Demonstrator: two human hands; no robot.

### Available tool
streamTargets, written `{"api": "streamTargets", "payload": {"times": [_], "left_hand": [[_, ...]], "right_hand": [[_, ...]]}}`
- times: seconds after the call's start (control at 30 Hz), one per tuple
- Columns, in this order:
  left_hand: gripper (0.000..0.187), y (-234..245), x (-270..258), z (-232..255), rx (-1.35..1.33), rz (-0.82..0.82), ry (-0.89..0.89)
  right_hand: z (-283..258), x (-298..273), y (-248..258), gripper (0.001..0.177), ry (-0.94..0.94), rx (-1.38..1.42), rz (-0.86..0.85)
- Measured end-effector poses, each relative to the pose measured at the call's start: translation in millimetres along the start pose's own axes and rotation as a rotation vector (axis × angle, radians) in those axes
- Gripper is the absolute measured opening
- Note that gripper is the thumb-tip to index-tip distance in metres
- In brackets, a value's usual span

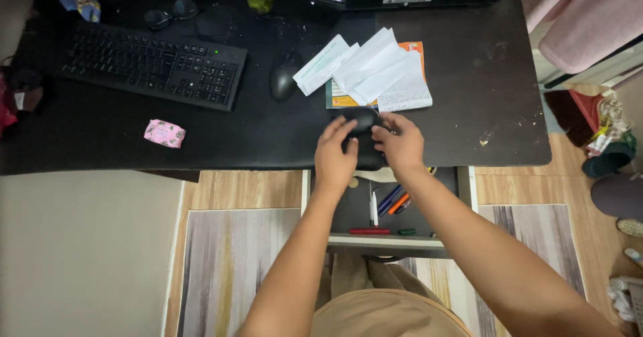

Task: Organizing items such as boxes, electronics, and cables in a desk drawer.

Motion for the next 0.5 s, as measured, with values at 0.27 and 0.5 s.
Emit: {"api": "streamTargets", "payload": {"times": [0.27,0.5], "left_hand": [[0.015,-17,-61,3,-0.213,-0.264,0.223],[0.019,-64,-101,-61,0.175,-0.707,0.598]], "right_hand": [[41,-25,52,0.016,0.015,-0.033,-0.466],[90,-41,75,0.034,0.223,-1.02,-0.642]]}}
Point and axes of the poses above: each hand's wrist, its own x-axis towards the middle knuckle, its own y-axis out of the back of the hand, z = x × y, the point moved 3 cm from there along x, towards the middle knuckle, and after that the axes turned 2 degrees about -z, right-handed, at the moved point
